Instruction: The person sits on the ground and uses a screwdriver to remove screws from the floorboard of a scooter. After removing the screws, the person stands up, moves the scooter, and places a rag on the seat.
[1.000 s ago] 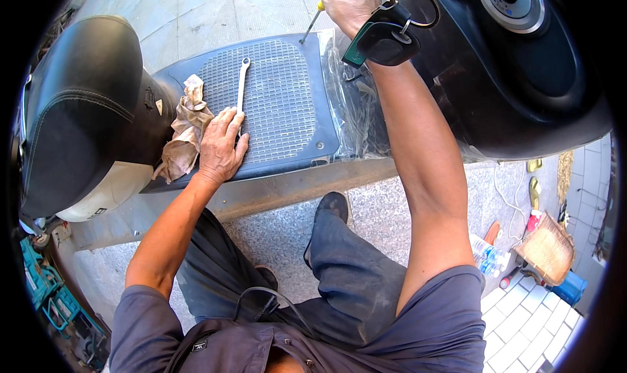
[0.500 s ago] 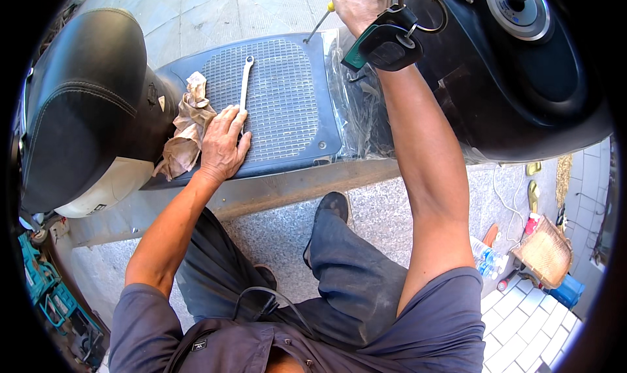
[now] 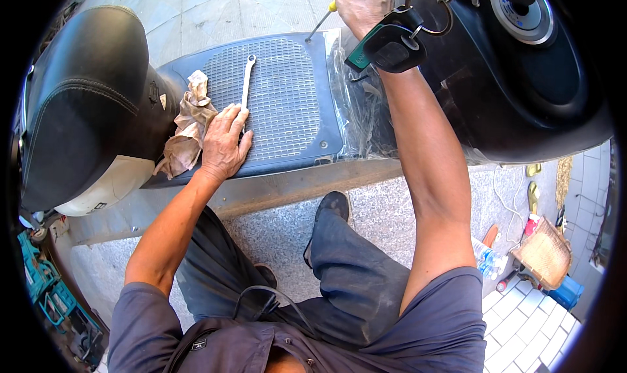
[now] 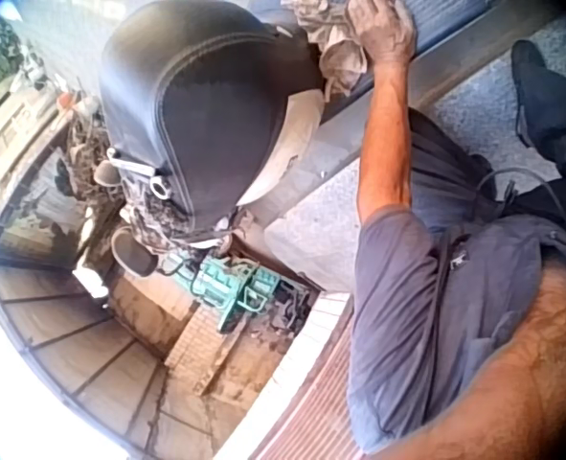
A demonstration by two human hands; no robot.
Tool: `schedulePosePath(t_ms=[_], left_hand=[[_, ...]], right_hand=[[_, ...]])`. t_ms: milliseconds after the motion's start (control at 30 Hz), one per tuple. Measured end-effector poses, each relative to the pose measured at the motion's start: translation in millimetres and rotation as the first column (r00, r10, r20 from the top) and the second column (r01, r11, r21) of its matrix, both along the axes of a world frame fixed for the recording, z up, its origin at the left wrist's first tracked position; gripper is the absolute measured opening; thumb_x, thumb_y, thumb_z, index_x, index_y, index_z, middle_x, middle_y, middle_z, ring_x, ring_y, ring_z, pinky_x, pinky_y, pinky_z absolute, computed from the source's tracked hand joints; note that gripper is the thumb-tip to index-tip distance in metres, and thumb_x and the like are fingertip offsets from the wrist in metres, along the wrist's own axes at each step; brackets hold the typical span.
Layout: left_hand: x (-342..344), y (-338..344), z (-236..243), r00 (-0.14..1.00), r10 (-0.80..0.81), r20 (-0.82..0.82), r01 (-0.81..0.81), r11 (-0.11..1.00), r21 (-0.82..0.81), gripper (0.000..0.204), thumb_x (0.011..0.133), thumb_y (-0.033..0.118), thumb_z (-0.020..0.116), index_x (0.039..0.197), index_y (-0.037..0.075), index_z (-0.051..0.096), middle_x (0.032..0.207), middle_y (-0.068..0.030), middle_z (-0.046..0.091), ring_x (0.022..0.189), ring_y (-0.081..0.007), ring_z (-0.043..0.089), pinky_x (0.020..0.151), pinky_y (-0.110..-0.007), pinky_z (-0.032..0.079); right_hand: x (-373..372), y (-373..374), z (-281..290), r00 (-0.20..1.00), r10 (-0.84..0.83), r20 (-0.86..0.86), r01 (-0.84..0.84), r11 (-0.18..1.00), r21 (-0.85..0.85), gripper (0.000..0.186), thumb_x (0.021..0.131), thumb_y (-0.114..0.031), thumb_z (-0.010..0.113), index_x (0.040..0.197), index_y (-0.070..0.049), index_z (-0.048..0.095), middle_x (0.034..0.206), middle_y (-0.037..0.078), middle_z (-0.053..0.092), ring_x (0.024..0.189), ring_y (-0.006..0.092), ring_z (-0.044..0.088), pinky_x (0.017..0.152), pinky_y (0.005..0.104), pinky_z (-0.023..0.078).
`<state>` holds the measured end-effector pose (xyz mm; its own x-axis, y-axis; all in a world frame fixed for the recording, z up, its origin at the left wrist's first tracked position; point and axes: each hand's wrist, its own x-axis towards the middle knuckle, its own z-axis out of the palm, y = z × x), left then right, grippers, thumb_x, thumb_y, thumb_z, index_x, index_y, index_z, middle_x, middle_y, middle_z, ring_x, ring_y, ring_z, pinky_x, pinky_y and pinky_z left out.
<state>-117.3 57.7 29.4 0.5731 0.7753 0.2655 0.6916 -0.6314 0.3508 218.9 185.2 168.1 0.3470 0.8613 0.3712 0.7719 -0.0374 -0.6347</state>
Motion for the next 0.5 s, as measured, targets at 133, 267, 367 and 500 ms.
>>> schedulePosePath(t_ms=[133, 267, 367, 500], left_hand=[[0, 0, -1, 1.000, 0.000, 0.001, 0.000, 1.000, 0.001, 0.049, 0.090, 0.019, 0.070, 0.135, 0.002, 0.060, 0.138, -0.0200, 0.059, 0.133, -0.0380, 0.053, 0.114, -0.048, 0.041], [-1, -1, -1, 1.000, 0.011, -0.003, -0.011, 1.000, -0.006, 0.049, 0.091, 0.020, 0.070, 0.135, 0.002, 0.060, 0.139, -0.0203, 0.059, 0.134, -0.0380, 0.053, 0.114, -0.049, 0.041], [0, 1, -4, 1.000, 0.007, 0.002, -0.007, 1.000, 0.015, 0.048, 0.091, 0.021, 0.069, 0.134, 0.002, 0.061, 0.139, -0.0223, 0.059, 0.134, -0.0385, 0.053, 0.115, -0.049, 0.040], [1, 1, -3, 1.000, -0.014, 0.026, 0.013, 1.000, 0.020, 0.047, 0.090, 0.021, 0.069, 0.132, 0.000, 0.061, 0.136, -0.0244, 0.059, 0.133, -0.0406, 0.054, 0.114, -0.050, 0.041]], right_hand=[[0, 1, 0, 0.998, -0.021, 0.053, 0.022, 0.999, -0.025, 0.029, 0.094, -0.024, 0.065, 0.096, 0.004, 0.061, 0.071, 0.017, 0.072, 0.076, 0.0366, 0.074, 0.075, 0.0466, 0.058], [-1, -2, 0, 1.000, 0.004, 0.020, -0.003, 0.999, -0.054, 0.029, 0.095, -0.027, 0.064, 0.095, 0.003, 0.063, 0.072, 0.019, 0.072, 0.079, 0.0388, 0.073, 0.076, 0.0474, 0.058], [14, 2, -11, 0.989, -0.053, 0.137, 0.055, 0.998, -0.013, 0.030, 0.095, -0.030, 0.063, 0.095, -0.001, 0.065, 0.078, 0.023, 0.071, 0.081, 0.0438, 0.072, 0.075, 0.0507, 0.057], [6, -6, 4, 0.989, -0.102, 0.109, 0.111, 0.991, -0.078, 0.045, 0.097, -0.035, 0.066, 0.112, 0.006, 0.058, 0.098, 0.032, 0.071, 0.095, 0.0473, 0.072, 0.083, 0.0505, 0.057]])
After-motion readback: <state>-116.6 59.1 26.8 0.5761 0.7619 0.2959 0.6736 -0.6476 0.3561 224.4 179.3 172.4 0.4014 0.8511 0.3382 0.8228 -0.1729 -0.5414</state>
